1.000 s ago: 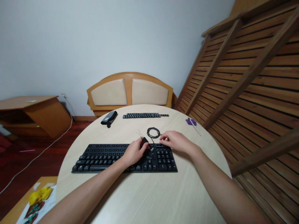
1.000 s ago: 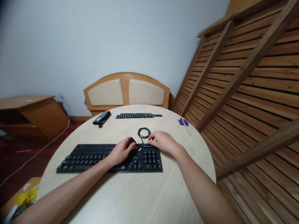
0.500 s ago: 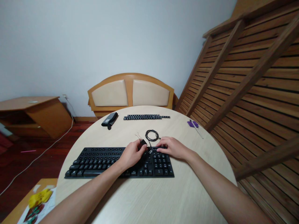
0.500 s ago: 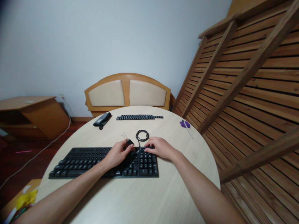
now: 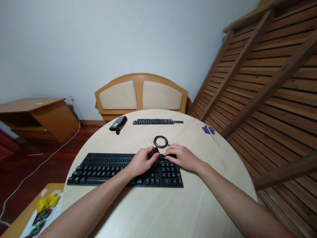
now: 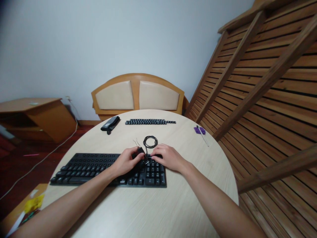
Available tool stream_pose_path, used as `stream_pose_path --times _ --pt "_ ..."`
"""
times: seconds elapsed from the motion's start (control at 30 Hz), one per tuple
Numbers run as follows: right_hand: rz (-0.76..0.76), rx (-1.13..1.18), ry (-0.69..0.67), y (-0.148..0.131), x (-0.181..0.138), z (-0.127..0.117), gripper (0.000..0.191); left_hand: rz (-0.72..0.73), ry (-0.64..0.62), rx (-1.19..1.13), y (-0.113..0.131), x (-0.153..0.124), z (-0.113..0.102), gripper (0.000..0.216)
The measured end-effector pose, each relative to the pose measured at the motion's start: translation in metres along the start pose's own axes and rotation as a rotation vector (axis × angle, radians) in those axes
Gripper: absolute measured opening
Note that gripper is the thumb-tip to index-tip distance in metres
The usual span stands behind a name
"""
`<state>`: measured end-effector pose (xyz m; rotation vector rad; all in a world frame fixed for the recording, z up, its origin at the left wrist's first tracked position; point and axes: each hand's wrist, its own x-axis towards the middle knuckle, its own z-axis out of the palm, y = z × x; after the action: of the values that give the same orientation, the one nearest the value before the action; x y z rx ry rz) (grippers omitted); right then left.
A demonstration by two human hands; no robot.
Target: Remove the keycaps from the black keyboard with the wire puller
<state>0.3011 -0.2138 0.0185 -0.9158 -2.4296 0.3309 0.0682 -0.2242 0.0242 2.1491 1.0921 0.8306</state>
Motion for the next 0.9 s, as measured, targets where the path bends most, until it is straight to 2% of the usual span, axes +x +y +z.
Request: stream_pose_path --times 0.27,0.53,0.77,0.9 --pt "-0.074 0.033 -0.026 -0.014 0.001 -0.001 0.012 -0.001 -0.054 -0.067 -0.004 0.002 0.002 0.031" --pt "-0.053 0.018 -0.031 -0.013 -0.001 -0.001 0.008 0.017 -0.116 -0.100 -0.006 0.004 0.000 0.032" --pt "-0.069 0.018 -0.044 -0.015 -0.001 -0.001 0.010 0.181 -0.167 0.002 0.001 0.001 0.000 0.025" --pt "-0.066 0.019 -0.038 -0.014 -0.001 0.001 0.010 0.204 -0.165 0.078 0.004 -0.001 0.001 0.023"
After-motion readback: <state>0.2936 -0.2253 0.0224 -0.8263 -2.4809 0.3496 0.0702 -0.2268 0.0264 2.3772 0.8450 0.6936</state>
